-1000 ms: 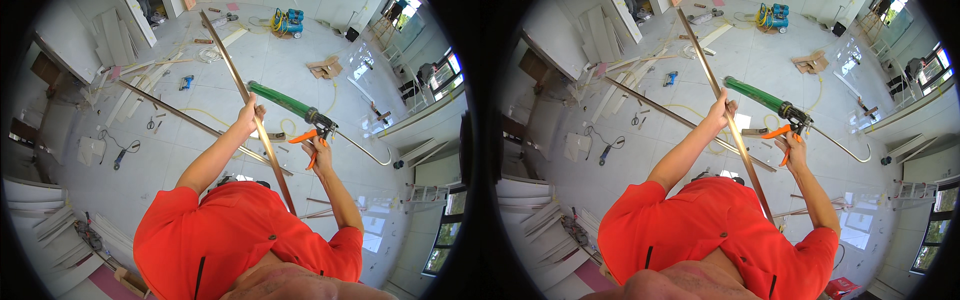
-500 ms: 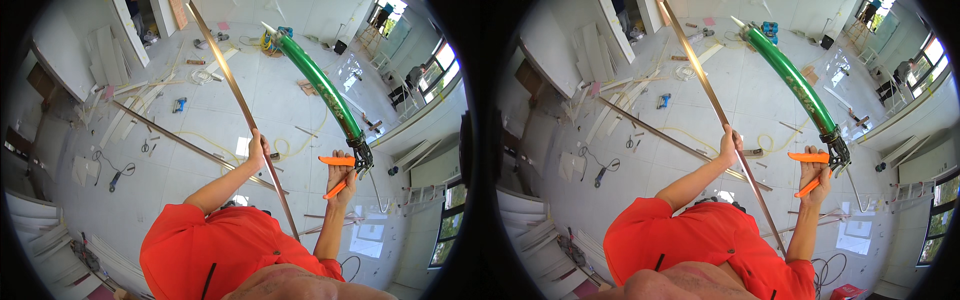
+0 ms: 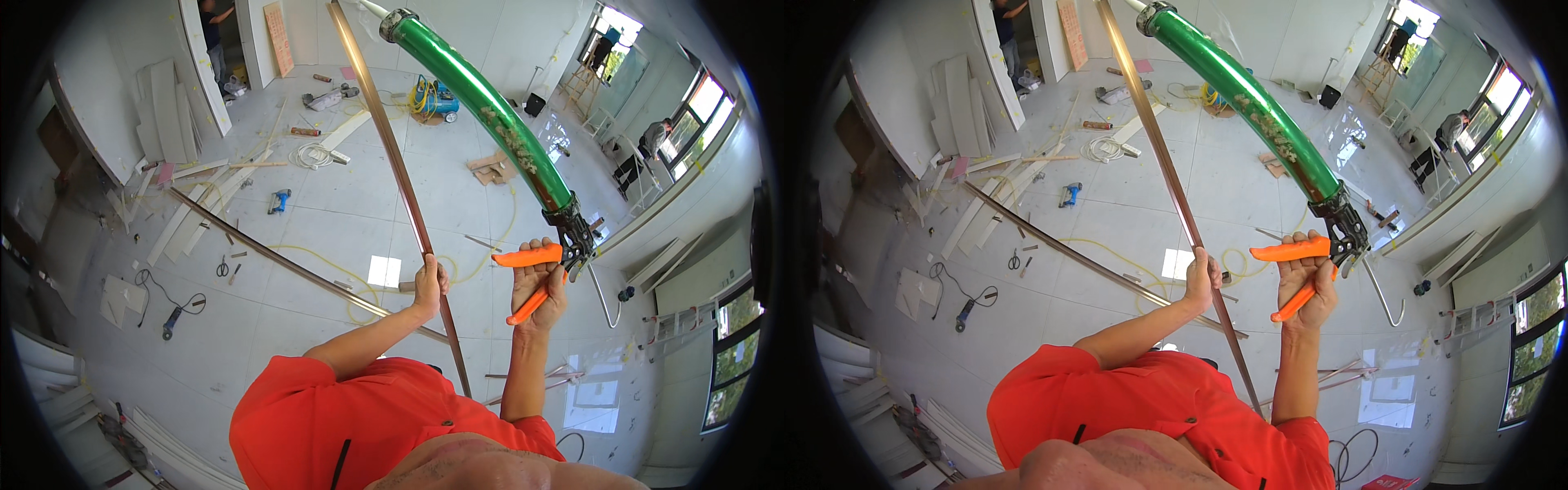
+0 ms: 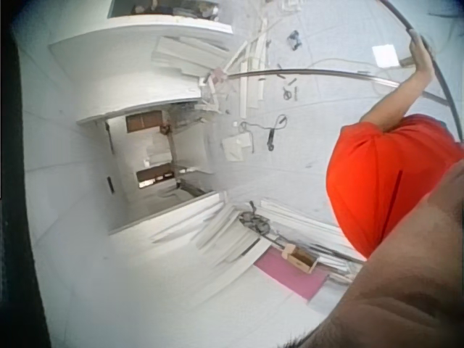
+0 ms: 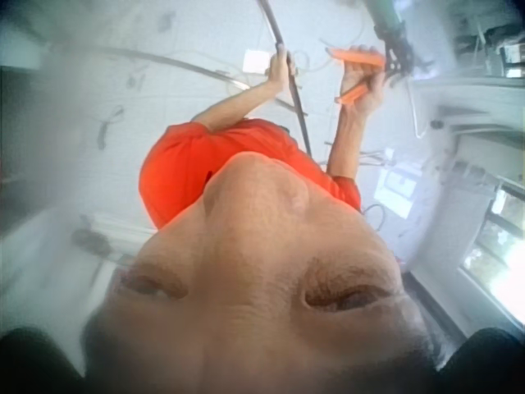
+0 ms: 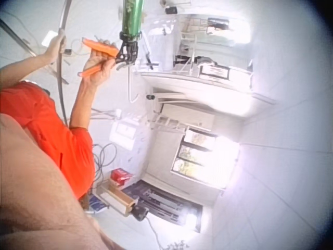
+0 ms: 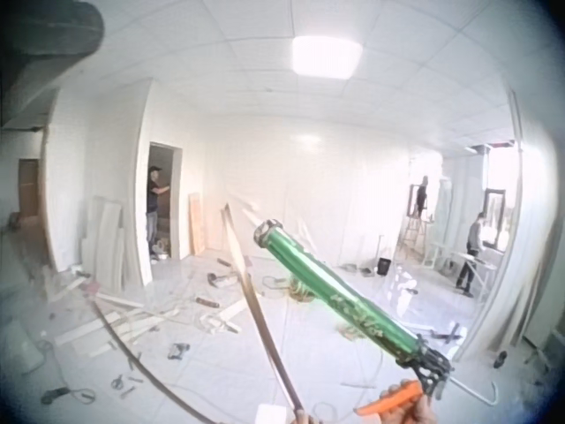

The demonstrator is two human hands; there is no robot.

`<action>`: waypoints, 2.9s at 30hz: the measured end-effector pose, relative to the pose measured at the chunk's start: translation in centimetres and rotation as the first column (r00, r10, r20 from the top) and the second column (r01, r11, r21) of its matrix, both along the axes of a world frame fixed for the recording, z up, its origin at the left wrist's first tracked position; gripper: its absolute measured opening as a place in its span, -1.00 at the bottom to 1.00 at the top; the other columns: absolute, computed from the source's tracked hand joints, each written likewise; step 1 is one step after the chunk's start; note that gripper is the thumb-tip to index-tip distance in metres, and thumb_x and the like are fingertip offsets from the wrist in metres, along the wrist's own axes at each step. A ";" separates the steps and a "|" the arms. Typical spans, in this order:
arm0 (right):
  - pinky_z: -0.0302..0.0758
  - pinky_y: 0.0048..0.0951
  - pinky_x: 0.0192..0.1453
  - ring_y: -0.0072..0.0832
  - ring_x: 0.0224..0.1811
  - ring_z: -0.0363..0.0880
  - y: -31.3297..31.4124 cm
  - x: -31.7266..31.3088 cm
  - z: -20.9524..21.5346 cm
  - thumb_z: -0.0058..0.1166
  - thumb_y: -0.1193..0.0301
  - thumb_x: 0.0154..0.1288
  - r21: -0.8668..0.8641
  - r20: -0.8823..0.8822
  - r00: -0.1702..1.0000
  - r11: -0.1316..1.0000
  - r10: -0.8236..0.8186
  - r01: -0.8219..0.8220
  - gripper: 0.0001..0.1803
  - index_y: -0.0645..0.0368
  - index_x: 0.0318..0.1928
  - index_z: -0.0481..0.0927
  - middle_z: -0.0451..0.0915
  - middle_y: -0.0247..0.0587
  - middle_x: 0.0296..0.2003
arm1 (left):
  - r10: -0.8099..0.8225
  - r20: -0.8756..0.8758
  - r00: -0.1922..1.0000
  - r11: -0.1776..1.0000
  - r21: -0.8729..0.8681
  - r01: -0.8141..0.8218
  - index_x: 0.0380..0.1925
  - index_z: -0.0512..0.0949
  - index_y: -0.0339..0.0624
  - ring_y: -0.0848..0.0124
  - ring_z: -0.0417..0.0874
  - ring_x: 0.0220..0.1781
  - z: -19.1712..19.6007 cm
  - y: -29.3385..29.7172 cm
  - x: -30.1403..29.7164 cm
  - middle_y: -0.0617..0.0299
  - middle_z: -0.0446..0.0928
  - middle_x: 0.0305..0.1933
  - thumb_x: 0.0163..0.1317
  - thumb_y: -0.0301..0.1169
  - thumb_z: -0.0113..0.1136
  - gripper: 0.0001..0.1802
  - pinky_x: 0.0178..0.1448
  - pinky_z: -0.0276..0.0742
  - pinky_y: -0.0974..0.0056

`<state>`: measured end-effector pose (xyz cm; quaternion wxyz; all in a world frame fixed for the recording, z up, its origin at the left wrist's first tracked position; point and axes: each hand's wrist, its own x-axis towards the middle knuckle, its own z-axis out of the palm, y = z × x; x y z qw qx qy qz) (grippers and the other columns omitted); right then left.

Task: The person measures and cuts a long metallic trim piece using a tape measure and shears, then applies adhesive with a caulking gun and fits the trim along the top of a window frame. The person repeats the process for a second trim piece.

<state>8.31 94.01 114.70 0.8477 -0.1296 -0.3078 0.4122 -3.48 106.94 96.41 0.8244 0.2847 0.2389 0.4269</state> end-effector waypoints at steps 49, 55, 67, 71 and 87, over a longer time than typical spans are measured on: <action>0.54 0.08 0.31 -0.16 0.14 0.56 2.0 -3.8 5.0 -0.15 0.20 0.68 -0.005 0.365 0.920 0.988 -0.141 0.154 -0.54 0.31 0.31 0.40 0.54 0.01 0.09 | 0.147 -0.149 0.978 0.986 0.095 -0.133 -0.46 0.27 -0.02 0.55 0.25 -0.65 0.8 -1.1 -0.1 0.39 0.24 -0.60 0.58 0.28 -0.11 -0.36 -0.57 0.19 0.37; 0.54 0.10 0.34 -0.13 0.16 0.58 1.9 -3.8 4.8 -0.11 0.16 0.67 0.045 0.402 0.903 0.989 -0.149 0.143 -0.49 0.34 0.33 0.39 0.54 0.04 0.11 | 0.167 -0.099 0.981 0.984 0.072 -0.160 -0.47 0.30 -0.05 0.53 0.25 -0.66 1.0 -0.9 -0.5 0.38 0.24 -0.60 0.60 0.27 -0.15 -0.34 -0.56 0.20 0.34; 0.53 0.12 0.37 -0.03 0.17 0.63 1.4 -4.1 5.3 -0.10 0.12 0.67 0.070 0.449 0.871 0.979 -0.202 0.191 -0.42 0.41 0.35 0.35 0.56 0.10 0.11 | 0.142 0.027 0.990 0.988 0.063 -0.143 -0.51 0.29 -0.02 0.53 0.24 -0.64 3.4 -0.3 -1.3 0.39 0.23 -0.62 0.48 0.46 -0.20 -0.23 -0.54 0.16 0.36; 0.57 0.07 0.30 -0.12 0.06 0.64 1.2 -4.0 5.6 -0.10 0.16 0.67 0.025 0.458 0.864 0.975 -0.209 0.222 -0.47 0.40 0.31 0.37 0.56 0.04 0.04 | 0.113 0.016 0.993 0.990 0.078 -0.114 -0.51 0.31 -0.01 0.51 0.26 -0.64 3.9 0.9 -1.4 0.40 0.21 -0.64 0.42 0.54 -0.25 -0.18 -0.54 0.17 0.35; 0.46 0.13 0.47 0.14 0.30 0.58 -0.9 -2.2 4.0 -0.10 0.23 0.68 -0.022 0.471 0.855 0.966 -0.218 0.258 -0.44 0.45 0.41 0.30 0.53 0.28 0.22 | 0.122 0.004 0.993 0.992 0.032 -0.122 -0.54 0.27 0.03 0.50 0.25 -0.68 8.9 8.7 0.1 0.41 0.21 -0.67 0.38 0.58 -0.25 -0.18 -0.56 0.15 0.33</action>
